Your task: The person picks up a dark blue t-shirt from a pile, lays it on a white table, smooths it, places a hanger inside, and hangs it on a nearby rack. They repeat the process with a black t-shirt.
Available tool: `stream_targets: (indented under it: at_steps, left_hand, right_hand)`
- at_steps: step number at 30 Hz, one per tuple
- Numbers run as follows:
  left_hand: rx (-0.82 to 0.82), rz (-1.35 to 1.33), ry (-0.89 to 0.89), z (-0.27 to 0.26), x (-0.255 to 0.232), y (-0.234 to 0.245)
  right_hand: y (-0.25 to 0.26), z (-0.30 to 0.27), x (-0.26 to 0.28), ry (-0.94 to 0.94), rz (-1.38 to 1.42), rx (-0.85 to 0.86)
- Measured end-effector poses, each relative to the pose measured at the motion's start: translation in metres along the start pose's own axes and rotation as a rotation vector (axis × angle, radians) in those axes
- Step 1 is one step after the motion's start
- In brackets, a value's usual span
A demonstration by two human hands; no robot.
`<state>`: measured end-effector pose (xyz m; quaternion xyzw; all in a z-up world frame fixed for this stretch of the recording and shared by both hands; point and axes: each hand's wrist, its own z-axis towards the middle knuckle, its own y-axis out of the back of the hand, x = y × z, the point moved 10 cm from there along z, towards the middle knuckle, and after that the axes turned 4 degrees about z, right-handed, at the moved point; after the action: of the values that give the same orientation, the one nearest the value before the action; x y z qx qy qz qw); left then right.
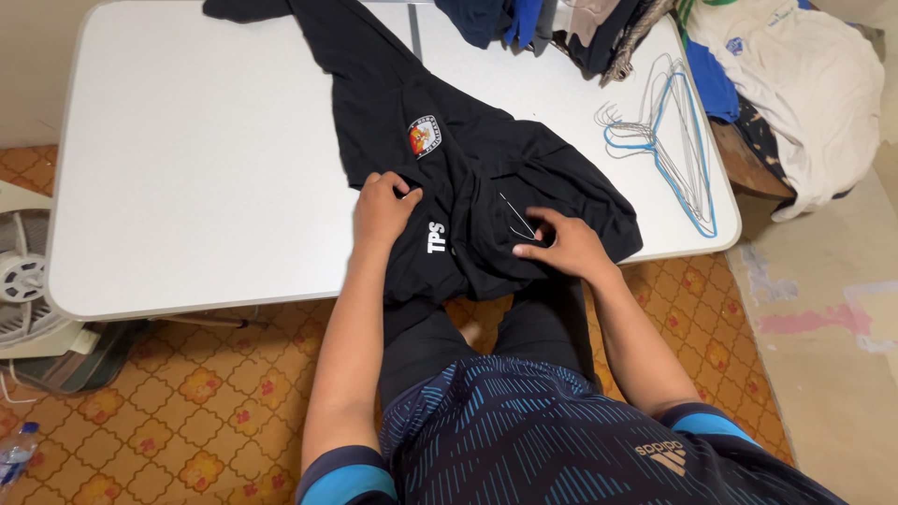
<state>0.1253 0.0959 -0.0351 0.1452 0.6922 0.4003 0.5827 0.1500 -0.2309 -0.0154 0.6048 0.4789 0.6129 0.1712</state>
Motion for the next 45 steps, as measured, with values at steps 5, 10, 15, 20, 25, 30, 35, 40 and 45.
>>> stream_targets:
  at_steps: [5,10,15,20,25,30,35,40,45]
  left_hand:
    - [0.037,0.074,-0.036,0.003,0.004,-0.004]
    - [0.028,0.1,-0.228,0.001,0.002,0.0]
    - [0.069,0.215,-0.305,-0.002,0.011,-0.001]
    - [0.042,0.254,-0.368,-0.006,0.015,-0.012]
    - [-0.005,0.157,-0.418,-0.014,0.008,0.002]
    - [0.076,0.01,-0.247,-0.015,0.013,0.02]
    - [0.021,-0.069,-0.27,-0.013,0.014,0.036]
    - [-0.072,0.0,-0.382,-0.012,0.011,0.027]
    - [-0.061,0.072,-0.398,-0.014,0.016,0.02]
  right_hand:
    - [-0.003,0.003,-0.021,0.128,0.123,0.0]
    - [0.041,0.011,-0.068,0.085,0.353,-0.248]
    - [0.053,0.021,-0.103,-0.153,0.068,-0.252]
    - [0.049,0.036,-0.047,0.006,0.11,-0.294]
    - [-0.005,0.07,0.024,0.086,-0.048,-0.073]
    - [0.015,0.111,-0.016,0.117,0.008,-0.209]
    - [0.038,0.117,-0.095,-0.076,-0.078,0.007]
    - [0.033,0.129,-0.079,-0.231,0.096,-0.038]
    - [-0.002,0.177,0.002,-0.087,-0.325,0.018]
